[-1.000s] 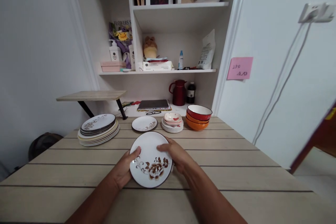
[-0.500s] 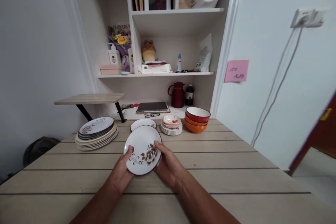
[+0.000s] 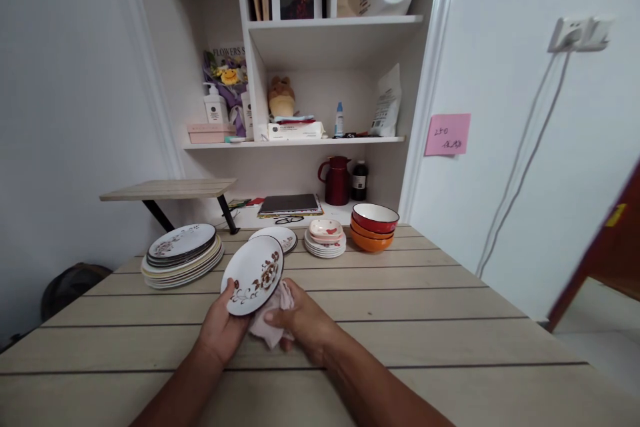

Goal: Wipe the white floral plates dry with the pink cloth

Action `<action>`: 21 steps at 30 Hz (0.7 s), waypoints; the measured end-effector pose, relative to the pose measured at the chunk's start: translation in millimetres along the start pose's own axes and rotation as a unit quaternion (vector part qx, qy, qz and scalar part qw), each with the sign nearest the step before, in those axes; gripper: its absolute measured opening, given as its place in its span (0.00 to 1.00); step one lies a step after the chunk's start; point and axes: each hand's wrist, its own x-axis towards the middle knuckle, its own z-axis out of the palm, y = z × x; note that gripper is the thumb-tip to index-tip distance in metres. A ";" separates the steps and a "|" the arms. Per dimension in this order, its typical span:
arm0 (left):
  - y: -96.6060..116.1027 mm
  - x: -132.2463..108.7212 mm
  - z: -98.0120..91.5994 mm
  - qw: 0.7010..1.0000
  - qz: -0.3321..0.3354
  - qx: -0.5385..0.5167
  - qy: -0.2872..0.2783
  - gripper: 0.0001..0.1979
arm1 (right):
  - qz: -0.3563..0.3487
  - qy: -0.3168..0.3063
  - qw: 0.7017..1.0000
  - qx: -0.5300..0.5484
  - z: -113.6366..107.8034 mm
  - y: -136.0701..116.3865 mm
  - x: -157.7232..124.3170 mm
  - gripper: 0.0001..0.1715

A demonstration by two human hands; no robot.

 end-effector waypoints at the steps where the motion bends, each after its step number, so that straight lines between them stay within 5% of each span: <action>1: 2.8 1.5 -0.9 1.000 0.007 -0.004 0.006 0.20 | 0.007 0.006 1.000 -0.009 -1.2 -5.0 -2.8 0.29; 3: 8.4 4.6 -3.1 0.999 0.026 -0.010 0.016 0.19 | -0.007 0.027 1.000 0.005 -6.2 -21.6 -10.1 0.25; 6: 15.1 8.3 -6.1 0.998 0.048 -0.016 0.029 0.18 | -0.150 0.089 0.981 0.089 -20.3 -53.9 -20.1 0.15; 8: 17.5 9.5 -7.4 0.998 0.049 -0.013 0.033 0.18 | -0.244 0.120 0.955 0.121 -29.8 -69.5 -22.5 0.15; 12: 15.0 8.3 -7.5 1.000 0.020 0.005 0.018 0.19 | -0.293 0.194 0.935 0.052 -35.2 -70.2 -17.5 0.20; 16: 4.2 4.0 -7.7 0.997 -0.052 0.054 -0.031 0.21 | -0.331 0.230 0.907 -0.118 -25.7 -53.6 -15.1 0.18; 21: -6.4 1.1 -9.2 0.990 -0.087 0.086 -0.063 0.23 | -0.352 0.119 0.803 -0.466 -13.5 -46.0 -18.5 0.19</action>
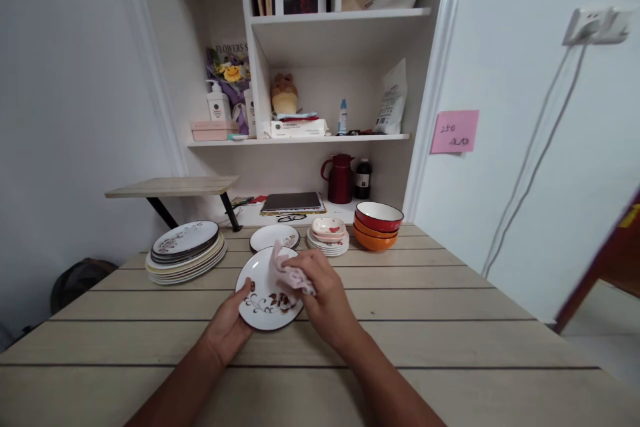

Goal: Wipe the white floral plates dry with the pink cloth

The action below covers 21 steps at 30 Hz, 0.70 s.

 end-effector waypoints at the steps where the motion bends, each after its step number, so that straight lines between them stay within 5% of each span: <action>1: -0.9 -0.2 0.4 1.000 -0.003 0.003 -0.007 0.23 | 0.002 -0.028 0.999 -0.023 1.8 -0.1 -0.1 0.22; 8: -2.3 -9.0 10.0 0.997 -0.011 0.034 -0.063 0.19 | 0.049 -0.143 0.973 -0.175 13.4 13.6 -4.0 0.33; 12: -1.7 -11.3 11.9 0.998 -0.018 0.029 -0.060 0.18 | 0.043 -0.235 0.960 -0.147 13.0 16.0 -10.3 0.45; 15: -1.4 -9.0 10.2 0.998 -0.021 0.019 -0.059 0.19 | 0.056 -0.200 0.971 -0.116 10.4 16.8 -10.2 0.54; 21: -1.9 -10.2 11.0 0.999 -0.014 0.031 -0.041 0.22 | 0.146 -0.097 0.963 -0.205 7.1 20.7 -4.2 0.25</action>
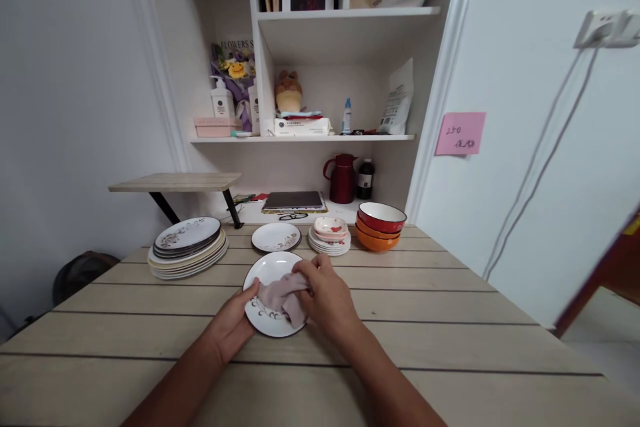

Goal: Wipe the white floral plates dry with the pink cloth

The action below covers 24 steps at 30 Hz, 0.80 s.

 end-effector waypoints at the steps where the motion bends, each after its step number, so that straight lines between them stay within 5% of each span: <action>1: -0.2 -0.7 0.4 1.000 0.000 0.006 0.001 0.22 | 0.002 0.001 1.000 -0.008 1.7 -0.4 0.1 0.22; 8: -2.4 -0.5 -0.8 1.000 0.002 0.028 -0.007 0.18 | -0.051 -0.037 0.998 0.003 22.3 -10.4 -3.1 0.23; 15: 0.3 -2.0 0.0 0.998 -0.012 0.049 -0.022 0.19 | -0.080 -0.126 0.988 0.039 17.6 -26.6 -10.4 0.21; 20: 0.9 -0.5 -0.5 0.998 -0.040 0.037 -0.045 0.20 | -0.095 -0.102 0.990 0.026 30.4 -23.4 -8.0 0.31; 24: 0.1 -2.0 3.3 0.996 -0.056 0.018 -0.059 0.23 | -0.063 -0.012 0.998 -0.009 30.5 -10.2 6.7 0.22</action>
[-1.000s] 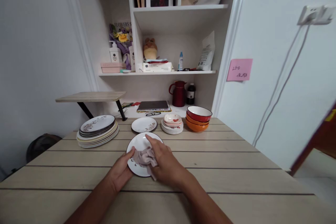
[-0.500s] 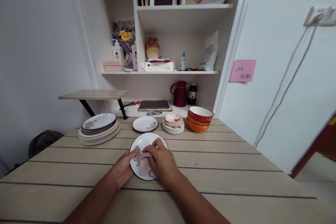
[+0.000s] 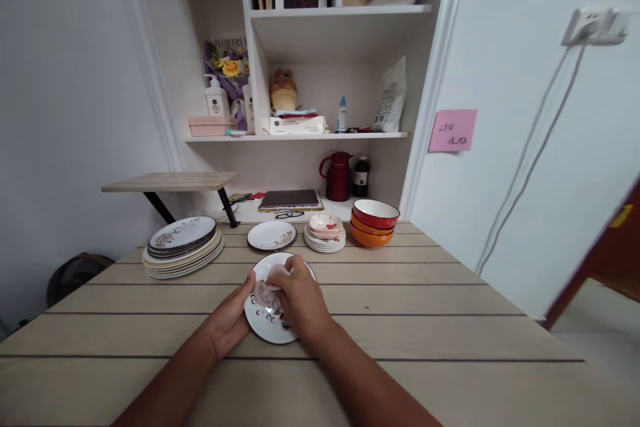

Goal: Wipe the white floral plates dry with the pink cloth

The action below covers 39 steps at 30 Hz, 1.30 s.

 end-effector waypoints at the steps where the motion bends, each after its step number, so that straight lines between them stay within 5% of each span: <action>1: -0.2 -1.2 1.8 1.000 0.001 0.002 -0.001 0.24 | 0.021 0.025 0.999 -0.028 -3.5 4.4 3.4 0.20; 4: -0.9 -5.6 7.3 1.000 0.010 0.019 0.012 0.24 | 0.091 0.052 0.989 -0.103 -18.1 16.7 8.4 0.18; 6: -1.3 -7.7 9.6 0.999 0.017 0.030 0.024 0.24 | 0.108 0.011 0.988 -0.111 -26.2 22.3 5.6 0.19; 10: -0.9 -6.9 8.6 0.998 0.018 0.046 0.035 0.24 | 0.016 -0.151 0.988 -0.031 -25.9 20.1 -7.5 0.20; 12: -0.1 -4.7 6.0 0.999 0.013 0.042 0.027 0.24 | -0.021 -0.176 0.984 0.003 -16.8 11.9 -11.1 0.21; 18: 0.2 -0.3 2.6 1.000 -0.004 0.024 -0.006 0.28 | 0.021 -0.036 0.998 0.036 7.9 -6.7 5.2 0.23; 26: -1.6 0.6 3.7 0.998 -0.008 0.069 0.003 0.30 | 0.179 0.038 0.975 -0.124 -15.0 15.4 16.8 0.20; 34: -1.8 1.5 2.9 0.997 -0.002 0.072 -0.027 0.32 | 0.088 0.034 0.992 -0.081 4.7 -9.1 18.4 0.21; 39: -1.6 1.6 3.9 0.997 0.003 0.065 -0.032 0.34 | -0.013 -0.035 0.999 0.025 3.2 -8.9 12.0 0.22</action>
